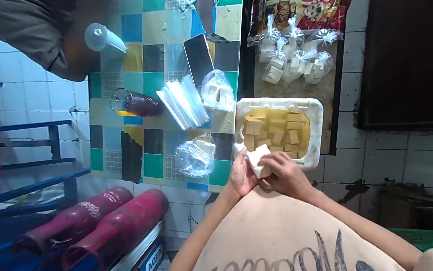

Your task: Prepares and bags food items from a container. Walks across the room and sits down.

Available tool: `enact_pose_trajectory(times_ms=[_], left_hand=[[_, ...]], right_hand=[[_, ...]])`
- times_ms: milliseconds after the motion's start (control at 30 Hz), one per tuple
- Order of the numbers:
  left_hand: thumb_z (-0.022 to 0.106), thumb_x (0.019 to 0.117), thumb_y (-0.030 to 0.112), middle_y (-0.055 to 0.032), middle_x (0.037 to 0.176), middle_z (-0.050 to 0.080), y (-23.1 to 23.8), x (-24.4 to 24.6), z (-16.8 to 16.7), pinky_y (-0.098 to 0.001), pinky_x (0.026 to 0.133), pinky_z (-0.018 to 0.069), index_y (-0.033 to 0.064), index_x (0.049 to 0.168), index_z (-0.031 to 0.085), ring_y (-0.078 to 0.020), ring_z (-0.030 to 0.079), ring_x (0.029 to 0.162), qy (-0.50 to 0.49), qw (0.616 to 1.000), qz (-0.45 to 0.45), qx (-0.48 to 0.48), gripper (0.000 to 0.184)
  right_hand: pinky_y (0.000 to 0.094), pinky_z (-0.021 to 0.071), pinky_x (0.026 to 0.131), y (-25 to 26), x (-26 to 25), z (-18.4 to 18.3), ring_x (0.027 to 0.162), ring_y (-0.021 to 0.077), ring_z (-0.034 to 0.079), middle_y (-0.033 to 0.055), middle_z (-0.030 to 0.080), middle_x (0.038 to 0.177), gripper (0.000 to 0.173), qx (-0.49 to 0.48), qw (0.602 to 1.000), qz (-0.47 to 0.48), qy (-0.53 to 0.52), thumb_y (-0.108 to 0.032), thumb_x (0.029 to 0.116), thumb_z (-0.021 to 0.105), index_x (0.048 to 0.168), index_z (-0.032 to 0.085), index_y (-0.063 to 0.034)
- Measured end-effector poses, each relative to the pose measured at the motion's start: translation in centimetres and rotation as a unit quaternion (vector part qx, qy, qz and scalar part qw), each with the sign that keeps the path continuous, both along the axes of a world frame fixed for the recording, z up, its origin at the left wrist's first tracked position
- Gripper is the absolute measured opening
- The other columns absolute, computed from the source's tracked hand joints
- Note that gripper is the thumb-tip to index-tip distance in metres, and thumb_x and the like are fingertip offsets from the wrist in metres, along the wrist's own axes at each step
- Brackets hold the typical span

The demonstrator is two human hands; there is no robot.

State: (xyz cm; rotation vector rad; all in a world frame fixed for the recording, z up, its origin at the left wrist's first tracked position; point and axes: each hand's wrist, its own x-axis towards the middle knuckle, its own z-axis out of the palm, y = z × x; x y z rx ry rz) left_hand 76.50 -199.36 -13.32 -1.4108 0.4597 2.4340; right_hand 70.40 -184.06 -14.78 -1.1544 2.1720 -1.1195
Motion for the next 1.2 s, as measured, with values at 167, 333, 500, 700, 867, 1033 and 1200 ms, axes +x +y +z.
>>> enact_pose_trajectory(times_ms=[167,333,500,700,867,1033,1200], left_hand=[[0.013,0.1092,0.045,-0.0149,0.110,0.071,-1.7,2.9,-1.7,-0.0403,0.087,0.0597,0.0043,0.132,0.053,-0.0242,0.071,0.100,0.045,0.997,0.046,-0.042,0.062],[0.015,0.1073,0.042,-0.0212,0.121,0.068,-3.7,4.3,-1.6,-0.0431,0.088,0.0599,0.0028,0.133,0.052,-0.0313,0.070,0.107,0.058,0.993,0.091,-0.046,0.060],[0.014,0.1069,0.037,-0.0208,0.123,0.067,-4.4,4.4,-0.2,-0.0431,0.088,0.0598,0.0043,0.138,0.050,-0.0311,0.069,0.108,0.034,0.992,0.092,-0.079,0.058],[0.012,0.1051,0.041,-0.0223,0.121,0.068,-4.5,5.1,0.0,-0.0445,0.090,0.0593,0.0020,0.138,0.049,-0.0325,0.070,0.108,0.050,0.987,0.138,-0.060,0.063],[0.014,0.1034,0.042,-0.0225,0.125,0.065,-4.7,5.5,0.1,-0.0465,0.090,0.0589,0.0043,0.140,0.047,-0.0337,0.068,0.110,0.044,0.984,0.158,-0.064,0.062],[0.016,0.1034,0.041,-0.0209,0.126,0.065,-5.1,5.7,0.0,-0.0474,0.091,0.0581,0.0068,0.138,0.050,-0.0334,0.067,0.112,0.036,0.984,0.158,-0.072,0.060],[0.013,0.1039,0.041,-0.0188,0.127,0.066,-5.4,5.3,0.0,-0.0468,0.091,0.0583,0.0084,0.139,0.052,-0.0316,0.067,0.113,0.029,0.987,0.134,-0.083,0.062]], right_hand=[[0.0449,0.0513,0.106,-0.8,-2.8,0.9,0.125,0.0285,0.062,0.0178,0.066,0.133,0.044,-0.023,0.978,0.066,-0.197,-0.014,0.0894,0.077,0.130,0.068,-0.0005],[0.0495,0.0490,0.107,-5.0,-10.2,-8.1,0.124,0.0367,0.063,0.0241,0.063,0.135,0.034,0.170,0.961,-0.062,-0.210,-0.001,0.1027,0.055,0.136,0.061,0.0038],[0.0576,0.0359,0.118,-8.9,-10.9,-17.4,0.141,0.0472,0.045,0.0300,0.046,0.153,0.059,0.240,0.953,0.011,-0.184,-0.001,0.0985,0.064,0.153,0.041,0.0034],[0.0567,0.0385,0.116,-8.5,-8.7,-18.1,0.141,0.0466,0.047,0.0301,0.048,0.152,0.048,0.206,0.969,-0.024,-0.135,-0.003,0.0994,0.063,0.145,0.052,0.0062],[0.0605,0.0444,0.109,-8.1,-8.5,-17.9,0.128,0.0488,0.056,0.0307,0.061,0.134,0.041,0.202,0.969,-0.058,-0.131,-0.009,0.0964,0.070,0.134,0.062,0.0053],[0.0609,0.0449,0.106,-8.2,-9.8,-18.5,0.124,0.0521,0.055,0.0362,0.055,0.133,0.062,0.221,0.951,-0.073,-0.206,-0.010,0.0867,0.081,0.140,0.056,0.0072],[0.0554,0.0442,0.109,-7.0,-11.3,-19.4,0.124,0.0421,0.059,0.0310,0.060,0.132,0.055,0.191,0.928,-0.053,-0.314,-0.011,0.0909,0.079,0.136,0.055,0.0096]])
